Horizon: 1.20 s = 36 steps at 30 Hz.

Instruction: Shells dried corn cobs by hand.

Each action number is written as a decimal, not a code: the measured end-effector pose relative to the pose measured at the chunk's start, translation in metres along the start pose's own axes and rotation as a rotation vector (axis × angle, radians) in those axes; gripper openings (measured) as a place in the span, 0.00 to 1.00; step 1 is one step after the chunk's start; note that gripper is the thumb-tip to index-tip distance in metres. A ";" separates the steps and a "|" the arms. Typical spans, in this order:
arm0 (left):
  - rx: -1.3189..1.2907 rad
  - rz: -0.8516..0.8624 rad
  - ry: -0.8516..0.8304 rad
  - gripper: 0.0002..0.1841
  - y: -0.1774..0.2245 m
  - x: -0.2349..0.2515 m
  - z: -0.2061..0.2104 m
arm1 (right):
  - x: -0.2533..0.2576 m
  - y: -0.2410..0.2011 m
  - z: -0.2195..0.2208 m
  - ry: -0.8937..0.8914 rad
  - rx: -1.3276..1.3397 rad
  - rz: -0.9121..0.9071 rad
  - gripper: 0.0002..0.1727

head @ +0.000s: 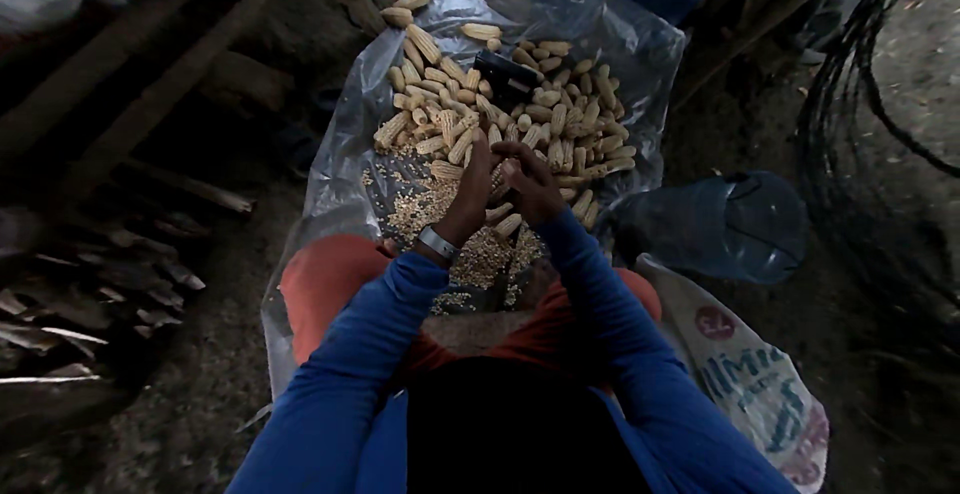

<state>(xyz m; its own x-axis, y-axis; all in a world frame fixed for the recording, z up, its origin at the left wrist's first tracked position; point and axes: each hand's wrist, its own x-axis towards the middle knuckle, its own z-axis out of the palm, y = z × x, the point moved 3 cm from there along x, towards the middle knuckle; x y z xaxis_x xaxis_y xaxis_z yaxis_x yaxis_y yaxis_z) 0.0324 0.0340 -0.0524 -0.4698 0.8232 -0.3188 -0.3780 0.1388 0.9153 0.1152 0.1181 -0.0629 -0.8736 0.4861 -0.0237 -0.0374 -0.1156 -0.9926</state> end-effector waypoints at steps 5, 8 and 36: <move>0.155 0.121 0.032 0.43 -0.004 -0.004 0.005 | 0.001 -0.001 0.013 0.244 -0.172 -0.120 0.15; 0.192 0.108 0.035 0.40 -0.004 -0.006 0.008 | 0.003 0.000 0.015 0.347 -0.148 -0.081 0.14; -0.214 -0.067 -0.098 0.28 -0.012 -0.013 -0.013 | -0.002 0.003 0.013 0.072 -0.101 -0.056 0.16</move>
<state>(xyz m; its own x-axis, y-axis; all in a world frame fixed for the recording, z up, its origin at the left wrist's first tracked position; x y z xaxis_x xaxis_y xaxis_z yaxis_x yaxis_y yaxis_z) 0.0326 0.0142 -0.0620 -0.3625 0.8669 -0.3422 -0.5707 0.0838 0.8168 0.1106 0.1060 -0.0639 -0.8345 0.5503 0.0268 -0.0329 -0.0011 -0.9995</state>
